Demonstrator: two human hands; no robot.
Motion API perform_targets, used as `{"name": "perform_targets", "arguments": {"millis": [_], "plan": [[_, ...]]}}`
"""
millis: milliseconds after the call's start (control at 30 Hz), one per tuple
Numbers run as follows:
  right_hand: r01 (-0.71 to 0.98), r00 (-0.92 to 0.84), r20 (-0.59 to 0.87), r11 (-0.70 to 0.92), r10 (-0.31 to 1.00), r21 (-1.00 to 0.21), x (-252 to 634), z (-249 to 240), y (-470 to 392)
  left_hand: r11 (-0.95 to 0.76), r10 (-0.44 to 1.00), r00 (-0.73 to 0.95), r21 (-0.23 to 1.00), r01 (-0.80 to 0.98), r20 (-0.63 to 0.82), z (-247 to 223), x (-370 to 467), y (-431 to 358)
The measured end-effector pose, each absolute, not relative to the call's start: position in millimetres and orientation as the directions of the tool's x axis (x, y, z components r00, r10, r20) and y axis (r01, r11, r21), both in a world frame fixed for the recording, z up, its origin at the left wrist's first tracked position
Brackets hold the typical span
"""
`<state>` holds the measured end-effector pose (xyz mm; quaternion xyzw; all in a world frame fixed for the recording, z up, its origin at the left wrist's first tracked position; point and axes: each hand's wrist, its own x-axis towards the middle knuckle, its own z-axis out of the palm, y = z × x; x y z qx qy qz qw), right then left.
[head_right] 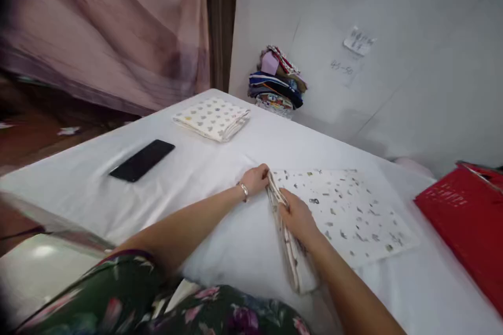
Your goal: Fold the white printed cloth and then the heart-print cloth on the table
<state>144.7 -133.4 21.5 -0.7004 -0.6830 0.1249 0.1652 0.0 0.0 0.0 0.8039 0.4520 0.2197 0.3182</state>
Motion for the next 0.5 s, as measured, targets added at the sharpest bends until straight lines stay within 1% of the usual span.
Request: {"name": "perform_targets", "arguments": {"millis": [133, 267, 333, 433, 500], "plan": [[0.926, 0.000, 0.042, 0.015, 0.999, -0.376, 137, 26, -133, -0.390, 0.864, 0.498, 0.725, 0.568, 0.075, -3, -1, 2], [0.960, 0.003, 0.019, 0.002, 1.000, -0.281, 129, 35, -134, -0.346, 0.869, 0.486, 0.812, 0.470, 0.089, -6, -2, 3], [0.968, 0.026, 0.020, -0.020, 0.999, -0.252, 126, 39, -131, -0.322, 0.877, 0.471, 0.848, 0.422, 0.099, -7, -2, 2], [0.953, 0.096, 0.081, -0.068, 0.992, -0.296, 125, 44, -117, -0.317, 0.883, 0.453, 0.867, 0.384, 0.122, -7, -2, 1], [0.937, 0.139, 0.097, -0.099, 0.986, -0.334, 124, 46, -103, -0.320, 0.882, 0.448, 0.882, 0.345, 0.145, -6, -2, 1]]}}
